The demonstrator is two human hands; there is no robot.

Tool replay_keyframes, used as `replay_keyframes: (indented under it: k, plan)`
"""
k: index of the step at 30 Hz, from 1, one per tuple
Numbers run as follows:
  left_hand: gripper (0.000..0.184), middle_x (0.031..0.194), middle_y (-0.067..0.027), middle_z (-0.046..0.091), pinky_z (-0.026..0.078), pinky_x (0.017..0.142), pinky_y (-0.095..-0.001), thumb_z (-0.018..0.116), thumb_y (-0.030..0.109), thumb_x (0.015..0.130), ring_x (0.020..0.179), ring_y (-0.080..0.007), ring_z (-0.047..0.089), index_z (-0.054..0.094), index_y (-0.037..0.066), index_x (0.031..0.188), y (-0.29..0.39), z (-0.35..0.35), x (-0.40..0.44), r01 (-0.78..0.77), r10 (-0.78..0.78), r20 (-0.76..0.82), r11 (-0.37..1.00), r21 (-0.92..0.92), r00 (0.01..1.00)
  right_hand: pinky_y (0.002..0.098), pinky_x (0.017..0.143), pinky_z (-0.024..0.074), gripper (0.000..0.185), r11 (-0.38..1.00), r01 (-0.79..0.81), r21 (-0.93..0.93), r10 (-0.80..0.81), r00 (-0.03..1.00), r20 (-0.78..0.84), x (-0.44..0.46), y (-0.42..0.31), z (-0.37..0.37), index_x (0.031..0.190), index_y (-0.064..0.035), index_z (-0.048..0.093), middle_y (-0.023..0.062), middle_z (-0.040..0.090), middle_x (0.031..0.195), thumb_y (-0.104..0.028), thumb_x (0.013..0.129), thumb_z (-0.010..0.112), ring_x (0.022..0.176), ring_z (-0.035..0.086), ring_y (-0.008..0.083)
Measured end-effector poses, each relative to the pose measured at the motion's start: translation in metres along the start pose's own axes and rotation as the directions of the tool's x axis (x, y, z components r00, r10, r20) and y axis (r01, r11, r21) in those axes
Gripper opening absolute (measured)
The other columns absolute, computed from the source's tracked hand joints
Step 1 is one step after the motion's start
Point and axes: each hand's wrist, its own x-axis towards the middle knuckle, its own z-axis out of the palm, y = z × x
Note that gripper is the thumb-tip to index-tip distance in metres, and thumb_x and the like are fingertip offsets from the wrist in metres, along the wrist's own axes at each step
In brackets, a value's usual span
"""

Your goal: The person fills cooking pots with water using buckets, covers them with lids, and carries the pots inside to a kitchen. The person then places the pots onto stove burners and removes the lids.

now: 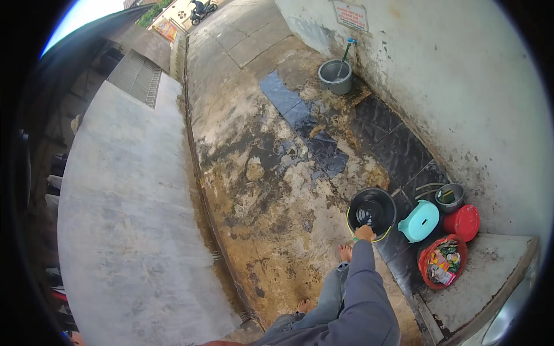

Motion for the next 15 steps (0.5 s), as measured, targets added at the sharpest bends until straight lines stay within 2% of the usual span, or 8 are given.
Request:
replay_keyframes:
  k: [1, 3, 5, 7, 8, 10, 12, 15]
  plan:
    - [0.04, 0.103, -0.0081, 0.067, 0.049, 0.08, -0.0417, 0.055, 0.031, 0.092, 0.097, -0.021, 0.063, 0.054, 0.011, 0.127, 0.009, -0.007, 0.01, -0.028, 0.027, 0.013, 0.999, 0.02, 1.0, 0.0481, 0.094, 0.0389, 0.03, 1.0, -0.006, 0.01, 0.006, 1.0, -0.02, -0.006, 0.008, -0.004, 0.094, -0.0072, 0.071, 0.0159, 0.067, 0.105, -0.033, 0.085, 0.058, 0.101, 0.063, 0.0328]
    - [0.041, 0.104, -0.0083, 0.067, 0.049, 0.082, -0.0427, 0.055, 0.031, 0.093, 0.099, -0.0214, 0.063, 0.053, 0.011, 0.128, 0.03, -0.028, 0.041, -0.11, 0.108, 0.031, 0.992, 0.062, 0.994, 0.046, 0.09, 0.0447, 0.038, 0.972, 0.112, 0.208, -0.127, 0.99, 0.061, -0.039, 0.04, -0.01, 0.099, -0.0044, 0.069, 0.0203, 0.066, 0.104, -0.038, 0.085, 0.058, 0.102, 0.061, 0.0374]
    - [0.041, 0.105, -0.0084, 0.066, 0.049, 0.084, -0.0436, 0.054, 0.031, 0.093, 0.1, -0.0219, 0.063, 0.052, 0.011, 0.129, 0.058, -0.041, 0.081, -0.255, 0.25, 0.059, 0.962, 0.095, 0.966, 0.0438, 0.088, 0.0464, 0.039, 0.954, 0.122, 0.275, -0.118, 0.993, -0.033, -0.071, 0.075, -0.006, 0.097, -0.0038, 0.069, 0.0206, 0.066, 0.101, -0.039, 0.085, 0.057, 0.1, 0.062, 0.0371]
    - [0.042, 0.104, -0.0069, 0.066, 0.049, 0.08, -0.0426, 0.054, 0.03, 0.093, 0.095, -0.0204, 0.064, 0.049, 0.012, 0.131, 0.098, -0.052, 0.119, -0.453, 0.44, 0.109, 0.879, 0.148, 0.891, 0.0423, 0.086, 0.0479, 0.042, 0.926, 0.069, 0.372, -0.041, 0.996, -0.081, -0.101, 0.14, 0.028, 0.097, -0.0027, 0.069, 0.0207, 0.067, 0.098, -0.041, 0.086, 0.056, 0.098, 0.063, 0.0372]
    - [0.056, 0.105, -0.006, 0.065, 0.049, 0.079, -0.0399, 0.058, 0.046, 0.09, 0.095, -0.0203, 0.063, 0.044, 0.012, 0.133, 0.119, -0.061, 0.144, -0.567, 0.536, 0.198, 0.806, 0.169, 0.821, 0.0422, 0.085, 0.048, 0.043, 0.925, 0.055, 0.377, -0.01, 0.993, -0.119, -0.145, 0.158, 0.022, 0.098, -0.0018, 0.069, 0.0205, 0.067, 0.097, -0.042, 0.086, 0.055, 0.097, 0.063, 0.0367]
    - [0.043, 0.098, -0.0036, 0.066, 0.049, 0.072, -0.0351, 0.059, 0.037, 0.091, 0.09, -0.0172, 0.063, 0.051, 0.013, 0.126, 0.167, -0.056, 0.162, -0.714, 0.679, 0.221, 0.671, 0.201, 0.701, 0.0437, 0.086, 0.0469, 0.047, 0.902, 0.057, 0.428, -0.002, 0.992, -0.127, -0.212, 0.206, 0.034, 0.096, 0.0006, 0.068, 0.0239, 0.066, 0.096, -0.042, 0.087, 0.053, 0.097, 0.062, 0.0383]
    - [0.04, 0.097, -0.0036, 0.066, 0.048, 0.071, -0.0354, 0.058, 0.031, 0.091, 0.089, -0.0171, 0.063, 0.052, 0.013, 0.126, 0.201, -0.05, 0.189, -0.792, 0.74, 0.283, 0.579, 0.192, 0.61, 0.0456, 0.085, 0.0466, 0.046, 0.94, 0.149, 0.306, -0.048, 0.948, -0.316, -0.268, 0.271, 0.078, 0.092, -0.0001, 0.068, 0.0238, 0.065, 0.097, -0.043, 0.087, 0.051, 0.097, 0.06, 0.0407]
    - [0.036, 0.097, -0.003, 0.066, 0.048, 0.068, -0.0347, 0.057, 0.028, 0.092, 0.088, -0.0161, 0.063, 0.052, 0.013, 0.125, 0.217, -0.036, 0.197, -0.806, 0.665, 0.462, 0.533, 0.256, 0.586, 0.0446, 0.084, 0.0472, 0.044, 0.907, -0.026, 0.421, 0.141, 0.96, -0.243, -0.398, 0.341, 0.109, 0.094, -0.001, 0.069, 0.021, 0.066, 0.099, -0.041, 0.088, 0.05, 0.096, 0.062, 0.0381]
